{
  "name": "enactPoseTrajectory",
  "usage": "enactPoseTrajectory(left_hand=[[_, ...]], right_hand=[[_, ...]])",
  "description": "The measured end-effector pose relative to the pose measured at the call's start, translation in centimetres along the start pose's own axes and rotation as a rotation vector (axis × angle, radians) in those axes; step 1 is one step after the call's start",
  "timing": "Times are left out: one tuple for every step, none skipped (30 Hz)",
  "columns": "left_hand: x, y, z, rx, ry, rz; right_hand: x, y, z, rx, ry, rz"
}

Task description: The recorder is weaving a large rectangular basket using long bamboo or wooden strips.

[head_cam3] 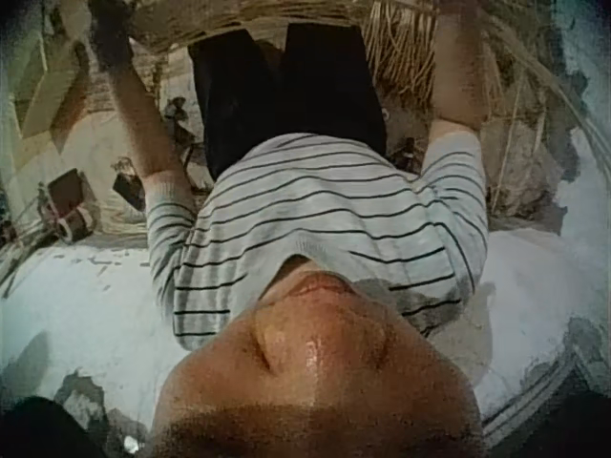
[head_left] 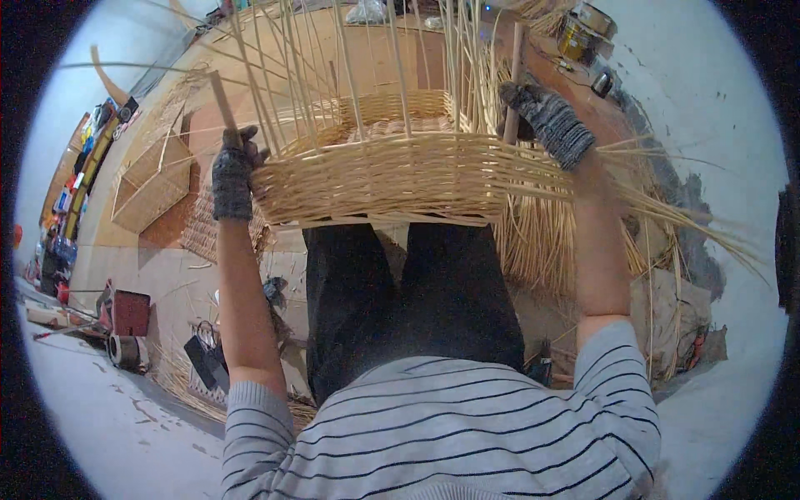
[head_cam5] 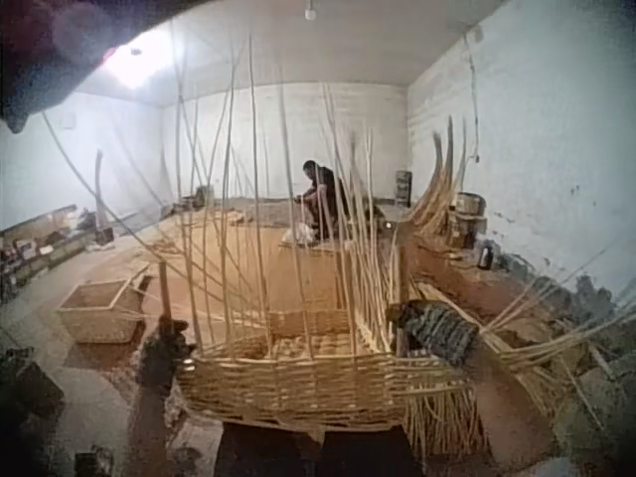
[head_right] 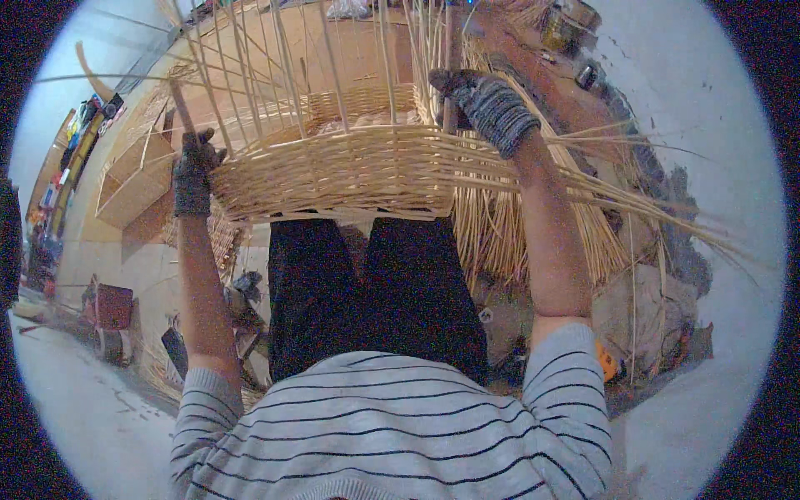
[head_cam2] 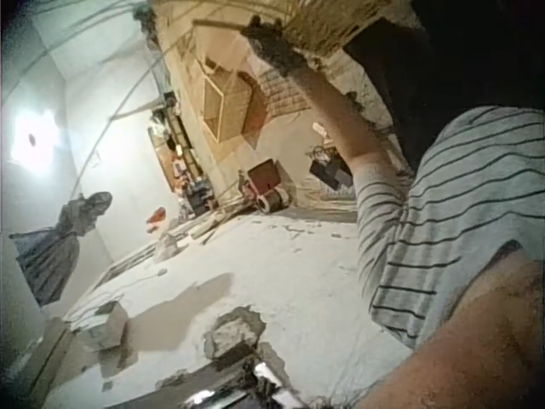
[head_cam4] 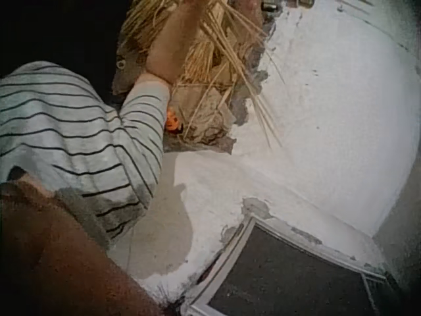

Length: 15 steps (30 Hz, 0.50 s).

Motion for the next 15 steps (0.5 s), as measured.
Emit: enactPoseTrajectory(left_hand=[[-3.2, -0.4, -0.7, 0.138, 0.234, -0.328], [-7.4, -1.4, -3.3, -0.146, 0.718, -0.564], [-12.1, -3.0, -5.1, -0.437, 1.211, -0.815], [-14.9, -1.4, -3.2, -0.146, 0.778, -0.557], [-17.9, -0.3, -1.2, 0.117, 0.355, -0.316], [-26.0, -1.0, -2.6, -0.395, 1.087, 0.017], [-30.0, -0.5, -2.1, -0.431, 0.775, 0.084], [-33.5, 0.9, -2.8, -0.245, 1.193, 0.127], [-33.8, 1.0, -1.4, -0.326, 1.395, -0.15], [-35.5, 2.3, -1.4, -0.283, 1.291, -0.176], [-35.0, 3.1, -1.2, -0.234, 1.198, -0.182], [-34.1, 3.7, -2.2, -0.244, 1.209, -0.205], [-32.6, 4.1, -3.5, -0.308, 1.219, -0.267], [-31.9, 4.7, -5.3, -0.384, 1.219, -0.304], [-32.5, 5.3, -8.3, -0.454, 1.315, -0.325]], right_hand=[[0.7, 0.0, -1.1, 0.0, -0.057, -0.006], [1.1, 0.2, -1.9, 0.006, -0.078, -0.013], [1.0, 0.3, -2.1, 0.054, -0.044, -0.004], [0.9, 0.0, -1.4, 0.106, -0.012, 0.012], [-1.6, -1.7, 1.2, 0.211, 0.166, 0.004], [-2.4, -2.9, 3.6, 0.128, -0.162, -0.014], [-3.2, -3.9, 5.2, 0.076, -0.485, -0.018], [-2.4, -5.1, 0.0, 0.49, 0.373, -0.01], [-5.3, -8.3, 5.3, 0.147, -0.161, -0.248], [-3.5, -11.2, 2.8, 0.414, -0.084, -0.346], [-3.7, -13.1, 2.4, 0.438, -0.028, -0.24], [-3.4, -13.4, 0.5, 0.338, 0.149, -0.01], [-3.6, -12.3, -2.2, 0.232, 0.329, 0.235], [-2.5, -10.2, -5.3, 0.186, 0.24, 0.096], [0.5, -9.2, -10.1, 0.126, 0.143, -0.109]])
Point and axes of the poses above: each hand's wrist, its own y-axis towards the middle knuckle, its own x-axis out of the back of the hand, z = x × y, the point moved 4 cm from there along y, towards the middle knuckle, and after that the axes turned 10 degrees about z, right-handed, at the moved point
